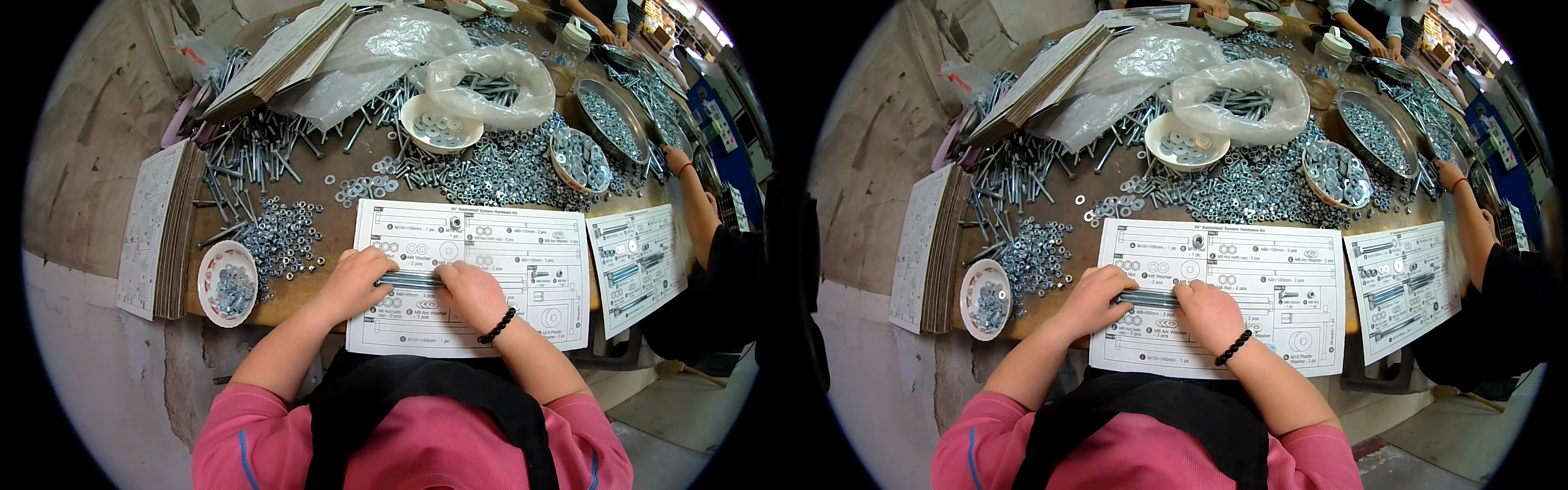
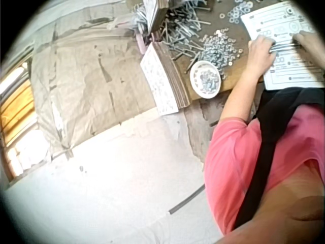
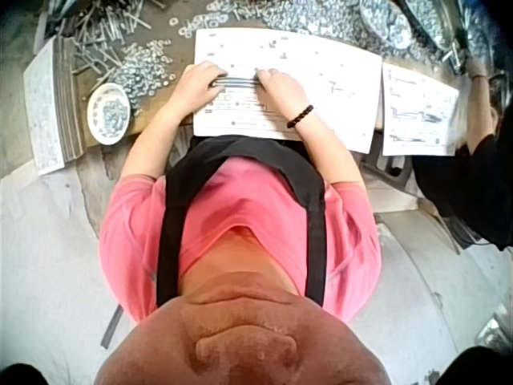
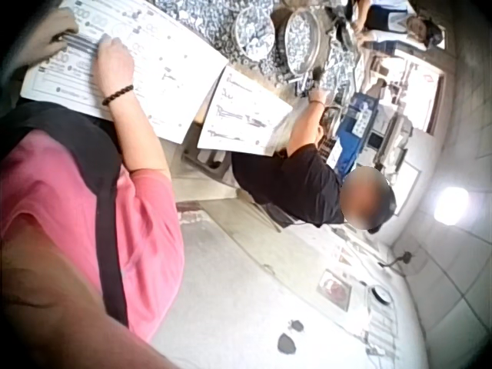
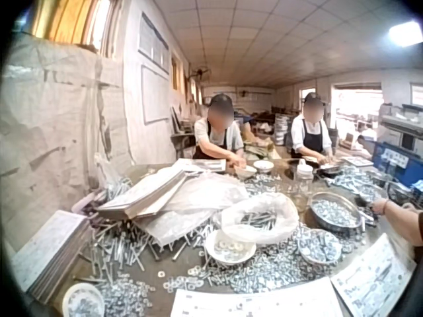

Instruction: The person sorts metal fasteners, including bolts, nuts, and washers, from a large pile on a table. They place the items onto a printed instruction sheet according to the layout shown, organizing them into specific groups.

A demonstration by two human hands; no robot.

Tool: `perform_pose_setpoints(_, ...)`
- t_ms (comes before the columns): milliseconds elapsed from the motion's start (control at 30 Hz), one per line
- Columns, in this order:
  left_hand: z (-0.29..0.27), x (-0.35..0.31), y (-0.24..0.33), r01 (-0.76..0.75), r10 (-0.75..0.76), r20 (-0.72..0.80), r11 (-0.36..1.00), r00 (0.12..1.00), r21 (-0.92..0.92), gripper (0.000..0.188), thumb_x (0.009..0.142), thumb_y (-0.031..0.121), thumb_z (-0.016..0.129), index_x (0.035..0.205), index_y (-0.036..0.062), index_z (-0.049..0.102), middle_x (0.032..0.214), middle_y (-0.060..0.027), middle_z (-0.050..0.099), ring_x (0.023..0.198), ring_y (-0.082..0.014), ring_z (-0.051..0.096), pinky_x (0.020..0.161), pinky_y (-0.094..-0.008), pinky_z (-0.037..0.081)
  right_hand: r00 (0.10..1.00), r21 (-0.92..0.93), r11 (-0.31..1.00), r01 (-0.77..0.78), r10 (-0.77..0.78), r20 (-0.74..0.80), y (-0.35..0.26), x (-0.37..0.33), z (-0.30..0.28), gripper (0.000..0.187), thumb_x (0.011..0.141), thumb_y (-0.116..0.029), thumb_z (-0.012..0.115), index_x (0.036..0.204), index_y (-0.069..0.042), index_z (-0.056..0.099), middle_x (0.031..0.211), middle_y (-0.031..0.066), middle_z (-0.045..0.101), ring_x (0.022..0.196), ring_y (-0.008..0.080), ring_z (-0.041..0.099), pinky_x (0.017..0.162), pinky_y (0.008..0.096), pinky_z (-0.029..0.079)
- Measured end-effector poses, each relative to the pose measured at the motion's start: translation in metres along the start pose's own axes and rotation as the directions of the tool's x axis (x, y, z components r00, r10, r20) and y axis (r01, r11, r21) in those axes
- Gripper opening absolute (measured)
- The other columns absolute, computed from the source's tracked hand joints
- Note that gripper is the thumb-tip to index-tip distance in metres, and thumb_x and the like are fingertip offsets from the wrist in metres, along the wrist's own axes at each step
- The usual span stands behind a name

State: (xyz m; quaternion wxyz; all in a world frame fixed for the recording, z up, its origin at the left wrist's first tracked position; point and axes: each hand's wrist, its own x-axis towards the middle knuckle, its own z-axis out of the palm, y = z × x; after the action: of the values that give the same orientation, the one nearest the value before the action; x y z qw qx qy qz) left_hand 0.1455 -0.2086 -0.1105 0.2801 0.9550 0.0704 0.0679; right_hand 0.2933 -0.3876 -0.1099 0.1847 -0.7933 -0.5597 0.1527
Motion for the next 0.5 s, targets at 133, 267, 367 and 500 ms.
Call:
perform_pose_setpoints(133, 0.002, 0.0, -0.004, -0.014, 0.014, 0.007, 1.0, 1.0, 0.0, 0.033, 0.069, 0.014, 0.068, 0.101, 0.01, 0.06, 0.095, -0.0057, 0.057, 0.092, -0.0232, 0.054, 0.083, -0.0356, 0.039, 1.0, 0.016, 1.0, 0.004, -0.004, 0.012, 0.002, 0.002, 0.001, 0.022, 0.076, -0.016, 0.063, 0.095, -0.007, 0.056, 0.08, 0.0122, 0.057, 0.077, 0.0302, 0.059, 0.066, 0.0394, 0.048)
perform_pose_setpoints(267, -0.01, 0.006, -0.003, 0.043, -0.045, -0.06, 0.998, 0.997, -0.038, 0.034, 0.069, 0.016, 0.069, 0.102, 0.0096, 0.06, 0.096, -0.0059, 0.056, 0.086, -0.0225, 0.055, 0.081, -0.0347, 0.04, 1.0, 0.087, 0.996, 0.005, -0.006, 0.006, 0.002, 0.0, -0.011, 0.027, 0.075, -0.019, 0.064, 0.1, -0.01, 0.057, 0.081, 0.0104, 0.059, 0.077, 0.0284, 0.059, 0.066, 0.0388, 0.048)
perform_pose_setpoints(367, -0.026, 0.031, -0.023, 0.239, -0.263, -0.078, 0.943, 0.962, -0.232, 0.033, 0.073, 0.023, 0.068, 0.102, 0.0075, 0.061, 0.098, -0.0102, 0.056, 0.092, -0.0271, 0.055, 0.08, -0.0362, 0.043, 1.0, 0.135, 0.991, -0.017, 0.015, 0.017, 0.005, -0.004, -0.026, 0.031, 0.076, -0.023, 0.065, 0.104, -0.011, 0.058, 0.083, 0.0085, 0.06, 0.077, 0.0274, 0.059, 0.065, 0.0376, 0.048)
perform_pose_setpoints(500, -0.035, 0.079, -0.098, 0.233, -0.183, -0.464, 0.971, 0.866, 0.051, 0.031, 0.075, 0.017, 0.066, 0.102, 0.0037, 0.06, 0.098, -0.0124, 0.057, 0.087, -0.0272, 0.056, 0.075, -0.0342, 0.046, 0.999, 0.171, 0.984, 0.046, -0.049, 0.012, 0.003, -0.004, -0.033, 0.027, 0.077, -0.024, 0.064, 0.101, -0.011, 0.059, 0.081, 0.0087, 0.059, 0.076, 0.0279, 0.059, 0.064, 0.0375, 0.048)
